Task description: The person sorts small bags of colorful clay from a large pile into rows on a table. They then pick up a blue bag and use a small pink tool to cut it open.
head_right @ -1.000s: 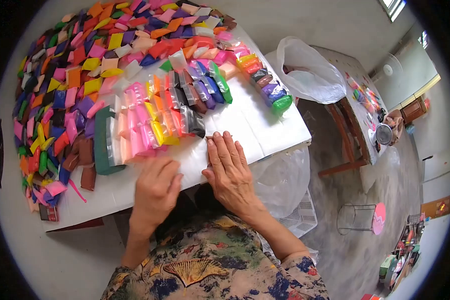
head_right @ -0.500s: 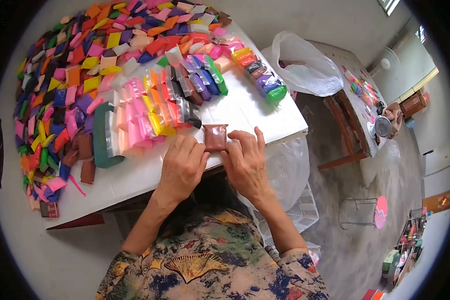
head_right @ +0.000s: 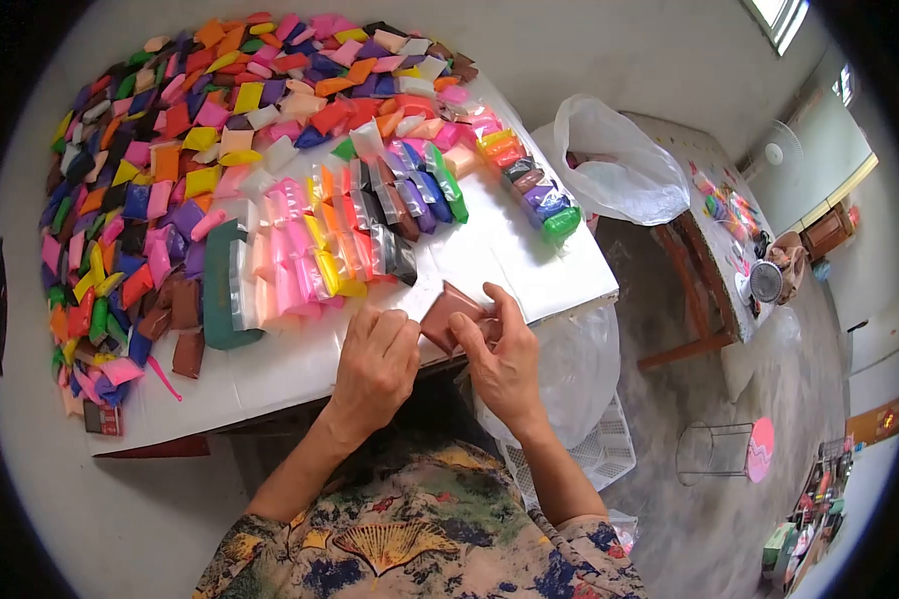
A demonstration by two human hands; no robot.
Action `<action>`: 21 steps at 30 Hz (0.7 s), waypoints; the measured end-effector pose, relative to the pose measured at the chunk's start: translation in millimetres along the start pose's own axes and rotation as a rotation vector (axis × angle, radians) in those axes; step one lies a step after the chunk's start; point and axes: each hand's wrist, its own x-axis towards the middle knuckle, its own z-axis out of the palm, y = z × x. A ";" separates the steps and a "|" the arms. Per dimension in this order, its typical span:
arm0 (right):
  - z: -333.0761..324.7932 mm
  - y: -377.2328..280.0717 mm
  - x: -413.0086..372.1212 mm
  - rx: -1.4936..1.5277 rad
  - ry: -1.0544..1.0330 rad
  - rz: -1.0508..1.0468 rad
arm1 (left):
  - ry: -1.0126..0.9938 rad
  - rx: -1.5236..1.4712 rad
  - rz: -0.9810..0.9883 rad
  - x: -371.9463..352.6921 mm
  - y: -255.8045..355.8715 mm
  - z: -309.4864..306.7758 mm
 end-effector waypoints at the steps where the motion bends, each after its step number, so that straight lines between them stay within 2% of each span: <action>1: -1.1 -1.5 1.8 0.098 -0.040 0.097 | 0.008 0.004 0.009 -0.6 0.1 0.1; 2: -5.5 -7.1 4.2 0.301 -0.148 0.194 | 0.015 0.008 0.018 -1.2 0.1 0.0; 5: -2.1 -9.3 9.0 0.333 -0.124 0.174 | 0.049 0.018 0.006 -0.5 -4.4 -2.5; 8: 13.0 -7.3 19.5 -0.069 0.115 -0.319 | 0.120 -0.085 -0.159 -0.3 -5.5 -3.5; 11: 26.8 -20.8 40.5 -0.567 0.212 -0.651 | 0.017 -0.109 -0.235 -5.9 -8.2 -3.1; 15: 50.5 -4.2 61.8 -0.632 0.120 -0.567 | -0.050 -0.076 -0.182 -9.8 -10.1 -4.6; 20: 38.9 -19.6 43.1 -0.406 -0.075 -0.348 | -0.045 -0.048 -0.146 -10.2 -12.9 -3.1; 21: 37.0 -17.4 42.2 -0.442 -0.066 -0.384 | -0.060 -0.042 -0.157 -9.6 -11.9 -3.8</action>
